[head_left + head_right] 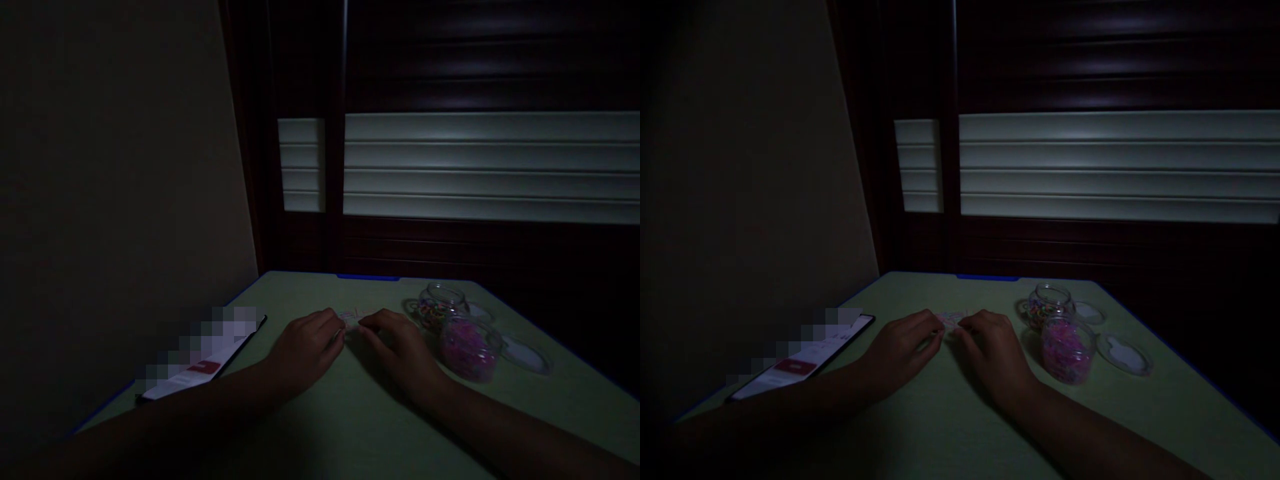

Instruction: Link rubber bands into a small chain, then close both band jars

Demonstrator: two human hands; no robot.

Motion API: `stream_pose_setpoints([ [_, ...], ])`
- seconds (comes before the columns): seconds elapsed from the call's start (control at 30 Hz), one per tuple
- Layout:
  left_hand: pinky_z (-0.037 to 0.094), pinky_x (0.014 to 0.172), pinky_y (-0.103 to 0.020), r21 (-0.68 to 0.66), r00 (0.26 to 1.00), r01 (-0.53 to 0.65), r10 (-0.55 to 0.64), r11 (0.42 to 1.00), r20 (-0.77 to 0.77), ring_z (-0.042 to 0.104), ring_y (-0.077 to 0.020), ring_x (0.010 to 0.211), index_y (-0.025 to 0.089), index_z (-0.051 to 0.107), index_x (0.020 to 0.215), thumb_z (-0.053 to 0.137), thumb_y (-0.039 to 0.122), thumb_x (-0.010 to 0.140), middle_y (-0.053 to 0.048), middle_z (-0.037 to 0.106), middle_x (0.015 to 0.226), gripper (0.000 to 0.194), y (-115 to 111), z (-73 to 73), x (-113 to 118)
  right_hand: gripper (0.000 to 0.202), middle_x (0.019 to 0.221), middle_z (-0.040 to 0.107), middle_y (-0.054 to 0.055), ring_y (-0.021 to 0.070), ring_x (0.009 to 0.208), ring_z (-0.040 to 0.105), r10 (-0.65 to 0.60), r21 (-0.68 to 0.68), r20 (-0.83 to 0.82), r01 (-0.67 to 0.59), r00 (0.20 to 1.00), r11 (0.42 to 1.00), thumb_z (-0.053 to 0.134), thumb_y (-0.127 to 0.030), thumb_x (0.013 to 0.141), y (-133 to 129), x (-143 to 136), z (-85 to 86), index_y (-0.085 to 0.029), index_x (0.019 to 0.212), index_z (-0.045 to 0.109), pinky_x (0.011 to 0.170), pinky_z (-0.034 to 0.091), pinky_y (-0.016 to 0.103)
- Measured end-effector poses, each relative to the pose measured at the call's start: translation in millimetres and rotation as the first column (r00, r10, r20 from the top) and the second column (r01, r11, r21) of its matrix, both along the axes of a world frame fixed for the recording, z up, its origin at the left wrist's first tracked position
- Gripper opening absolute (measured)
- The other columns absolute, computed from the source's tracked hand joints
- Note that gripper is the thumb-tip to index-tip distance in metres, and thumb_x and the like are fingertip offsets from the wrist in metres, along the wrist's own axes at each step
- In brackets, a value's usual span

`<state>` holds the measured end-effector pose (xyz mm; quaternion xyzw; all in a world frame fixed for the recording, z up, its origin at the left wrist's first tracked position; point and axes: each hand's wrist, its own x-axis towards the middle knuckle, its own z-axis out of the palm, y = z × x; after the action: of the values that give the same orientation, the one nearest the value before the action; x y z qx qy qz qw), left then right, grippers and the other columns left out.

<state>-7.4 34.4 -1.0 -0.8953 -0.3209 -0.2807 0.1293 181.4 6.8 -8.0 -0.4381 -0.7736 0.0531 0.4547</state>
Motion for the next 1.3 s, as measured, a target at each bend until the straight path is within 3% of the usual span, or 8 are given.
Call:
stream_pose_setpoints([
  [0.3,0.045,0.069,-0.025,-0.016,1.0,-0.015,0.015,1.0,-0.023,0.055,-0.0139,0.079,0.017,0.054,0.089,0.041,0.02,0.087,-0.003,0.058,0.085,0.014,1,-0.7,-1,0.014,0.084,0.064,0.002,0.016,0.08,0.057,0.021,0.043,0.022,-0.022,1.0,0.999,0.059,-0.026,0.08,-1,1,-2.0,-0.02,0.092,0.063,0.077,0.04,0.032],
  [0.57,0.044,0.07,-0.025,-0.041,0.999,-0.006,0.005,0.999,-0.039,0.055,-0.0137,0.08,0.017,0.054,0.091,0.041,0.018,0.087,-0.003,0.058,0.086,0.014,1,-1.6,0,0.01,0.076,0.063,0.002,0.0146,0.074,0.056,0.038,0.072,0.125,-0.048,0.991,0.996,0.054,-0.02,0.084,-1,2,2.9,-0.02,0.082,0.063,0.073,0.039,0.03],
  [0.9,0.043,0.069,-0.024,-0.006,0.996,0.015,-0.015,1.0,-0.088,0.055,-0.0132,0.077,0.017,0.055,0.088,0.04,0.02,0.089,-0.003,0.058,0.083,0.016,-1,1.2,1,0.012,0.083,0.058,0.003,0.0151,0.077,0.051,0.035,0.03,0.185,-0.041,0.982,0.999,0.045,-0.012,0.085,-8,-1,3.7,-0.018,0.086,0.055,0.072,0.039,0.028],
  [1.17,0.042,0.07,-0.026,0.037,0.995,0.034,-0.031,0.999,-0.096,0.053,-0.0144,0.078,0.016,0.055,0.087,0.04,0.019,0.088,-0.003,0.058,0.083,0.016,0,0.7,1,0.016,0.087,0.058,0.005,0.0169,0.081,0.05,-0.057,0.124,0.414,0.006,0.908,0.992,0.047,-0.01,0.084,-16,8,6.1,-0.018,0.094,0.056,0.074,0.037,0.03],
  [1.3,0.041,0.07,-0.026,0.043,0.991,0.027,-0.022,0.999,-0.128,0.053,-0.0147,0.078,0.016,0.055,0.084,0.04,0.019,0.089,-0.003,0.058,0.081,0.016,-1,0.7,2,0.014,0.088,0.059,0.006,0.0185,0.079,0.049,-0.091,0.206,0.57,-0.035,0.817,0.978,0.05,-0.011,0.082,-21,6,9.6,-0.016,0.094,0.058,0.073,0.036,0.031],
])
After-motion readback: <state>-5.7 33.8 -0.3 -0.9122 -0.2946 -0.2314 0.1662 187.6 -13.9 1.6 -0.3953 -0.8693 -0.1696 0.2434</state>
